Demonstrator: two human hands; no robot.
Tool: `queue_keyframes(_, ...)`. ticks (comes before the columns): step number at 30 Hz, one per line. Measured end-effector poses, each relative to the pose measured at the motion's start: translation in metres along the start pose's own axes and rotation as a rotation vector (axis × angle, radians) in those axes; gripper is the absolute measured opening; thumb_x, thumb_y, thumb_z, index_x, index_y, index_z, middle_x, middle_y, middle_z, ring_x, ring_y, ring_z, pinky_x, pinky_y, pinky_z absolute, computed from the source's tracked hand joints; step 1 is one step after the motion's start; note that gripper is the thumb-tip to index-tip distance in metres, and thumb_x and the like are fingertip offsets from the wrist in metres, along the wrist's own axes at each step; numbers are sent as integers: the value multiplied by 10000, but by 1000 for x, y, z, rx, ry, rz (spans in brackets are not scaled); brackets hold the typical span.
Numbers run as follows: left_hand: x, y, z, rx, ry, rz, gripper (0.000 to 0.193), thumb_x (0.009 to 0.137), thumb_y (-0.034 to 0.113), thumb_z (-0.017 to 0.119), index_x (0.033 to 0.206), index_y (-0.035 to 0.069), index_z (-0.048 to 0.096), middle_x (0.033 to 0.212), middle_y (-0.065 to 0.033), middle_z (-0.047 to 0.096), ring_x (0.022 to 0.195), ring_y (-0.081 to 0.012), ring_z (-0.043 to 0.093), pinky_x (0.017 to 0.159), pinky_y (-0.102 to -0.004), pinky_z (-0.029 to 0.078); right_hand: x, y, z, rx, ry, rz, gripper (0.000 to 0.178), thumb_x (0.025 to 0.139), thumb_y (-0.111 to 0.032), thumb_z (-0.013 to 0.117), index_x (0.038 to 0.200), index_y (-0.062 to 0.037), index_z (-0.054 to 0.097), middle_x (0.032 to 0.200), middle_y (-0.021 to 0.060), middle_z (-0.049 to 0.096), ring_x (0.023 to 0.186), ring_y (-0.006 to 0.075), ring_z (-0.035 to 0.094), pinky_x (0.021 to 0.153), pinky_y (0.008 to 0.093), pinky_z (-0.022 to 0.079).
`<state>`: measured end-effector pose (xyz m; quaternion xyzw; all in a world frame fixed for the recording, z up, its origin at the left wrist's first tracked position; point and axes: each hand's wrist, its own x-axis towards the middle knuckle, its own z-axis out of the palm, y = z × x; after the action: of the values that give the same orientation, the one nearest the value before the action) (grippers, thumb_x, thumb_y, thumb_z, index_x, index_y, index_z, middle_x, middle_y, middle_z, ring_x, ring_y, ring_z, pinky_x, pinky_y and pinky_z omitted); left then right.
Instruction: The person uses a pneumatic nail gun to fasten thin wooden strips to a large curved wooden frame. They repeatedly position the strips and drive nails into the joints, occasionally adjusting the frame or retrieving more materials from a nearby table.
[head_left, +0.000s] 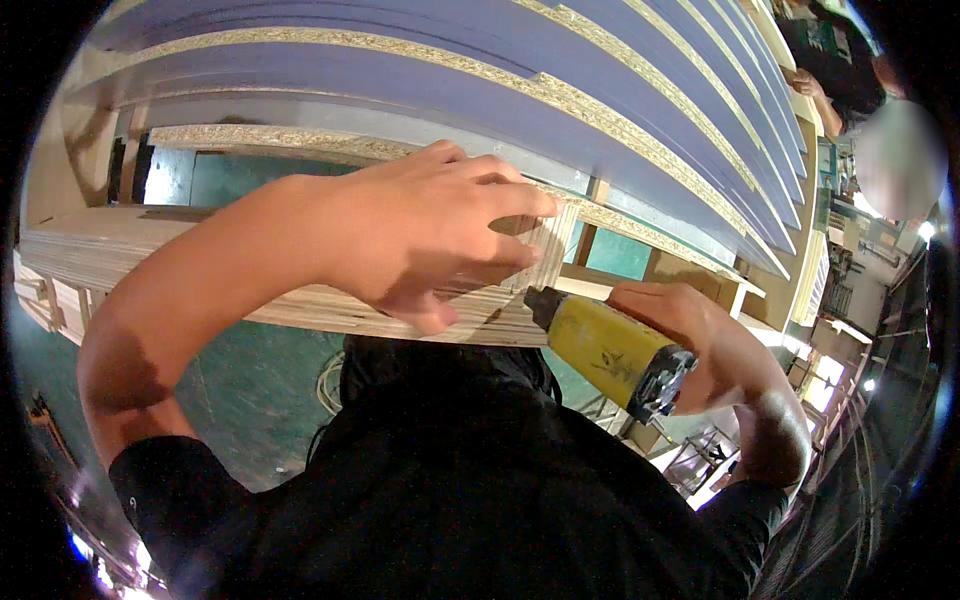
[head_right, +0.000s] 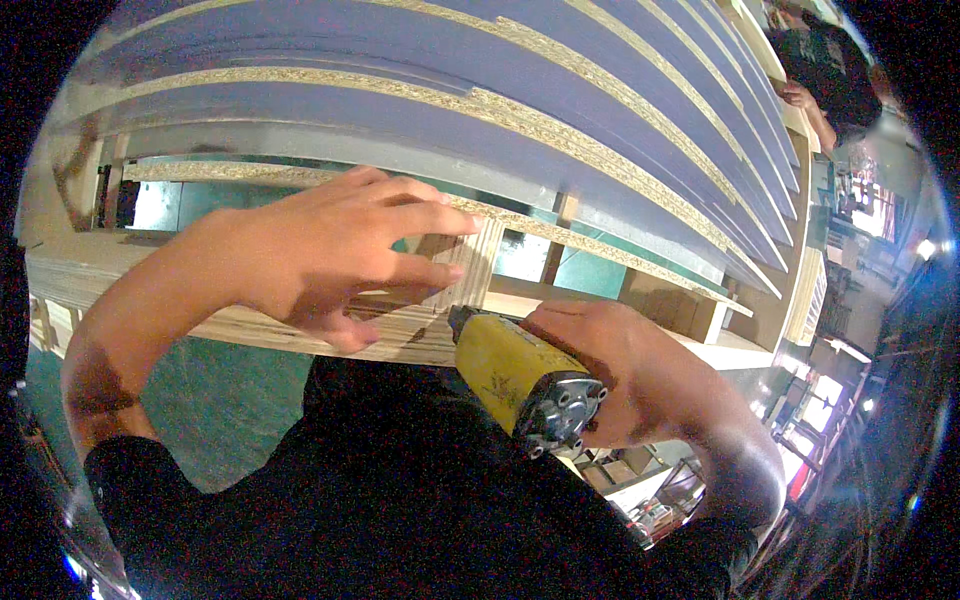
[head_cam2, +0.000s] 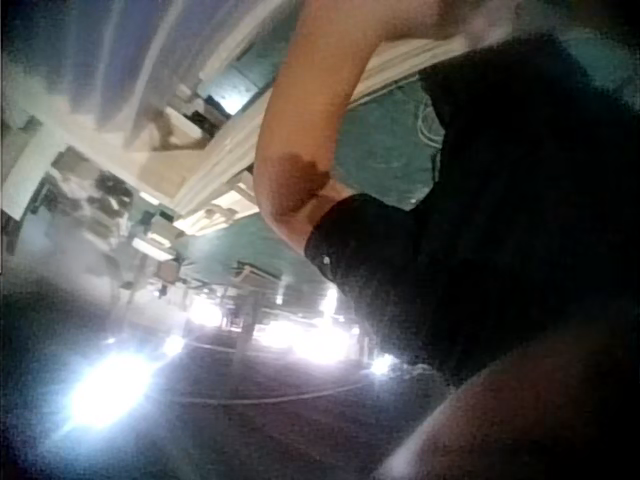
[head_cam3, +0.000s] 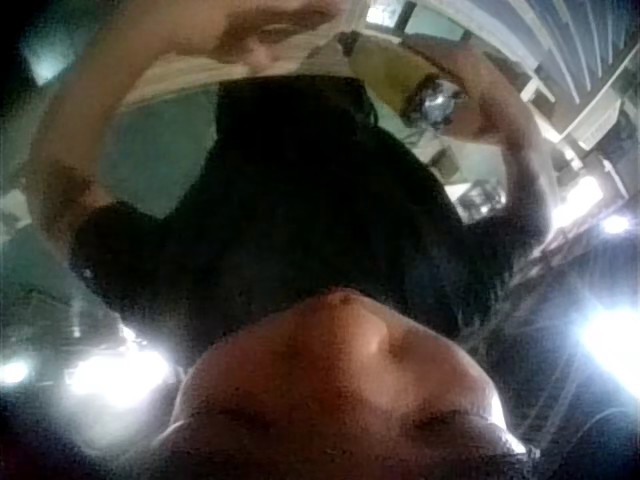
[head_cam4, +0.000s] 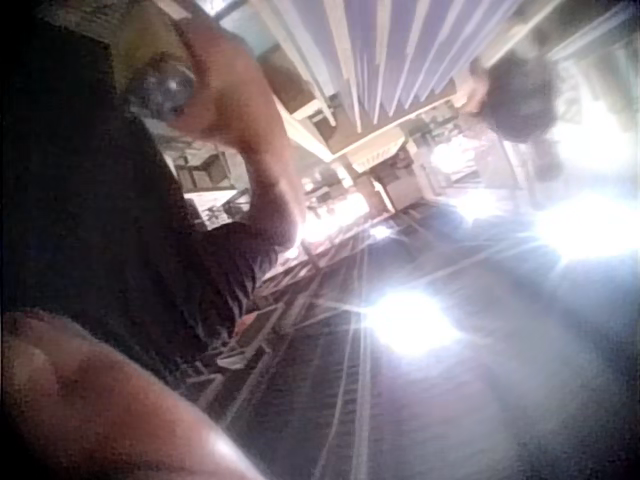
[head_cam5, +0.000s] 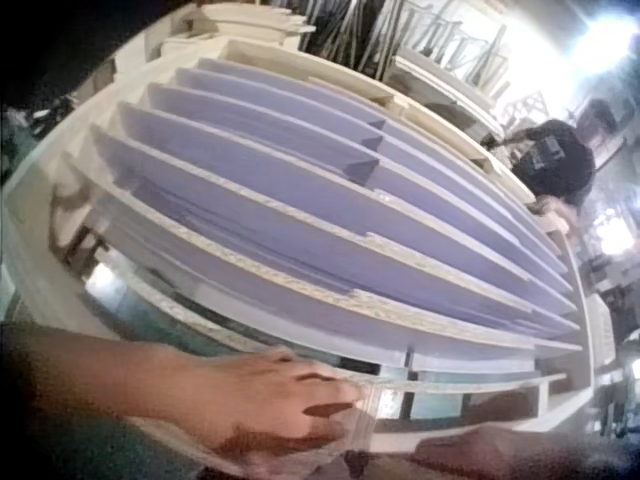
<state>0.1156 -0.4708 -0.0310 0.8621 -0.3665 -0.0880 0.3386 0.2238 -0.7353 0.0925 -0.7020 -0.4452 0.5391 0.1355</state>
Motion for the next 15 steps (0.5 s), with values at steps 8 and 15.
queue_keyframes(8, 8, 11, -8, -77, 0, -48, 740, 608, 232, 895, 1298, 120, 652, 1558, -162, 433, 1393, -414, 452, 1126, -523, 417, -25, 13, 4, 15, 14, 29, 546, 660, -218, 778, 1128, -4, 595, 967, 223, 631, 962, 468, 634, 817, 504, 510)
queue_keyframes(15, 49, 53, -2, 15, 87, -356, 374, 690, 189, 871, 983, 62, 677, 1384, -178, 531, 1299, -407, 519, 1085, -518, 438, -136, 106, 1, 244, -78, -136, 718, 654, -372, 840, 1218, -14, 576, 1049, 210, 611, 957, 471, 637, 822, 496, 511)
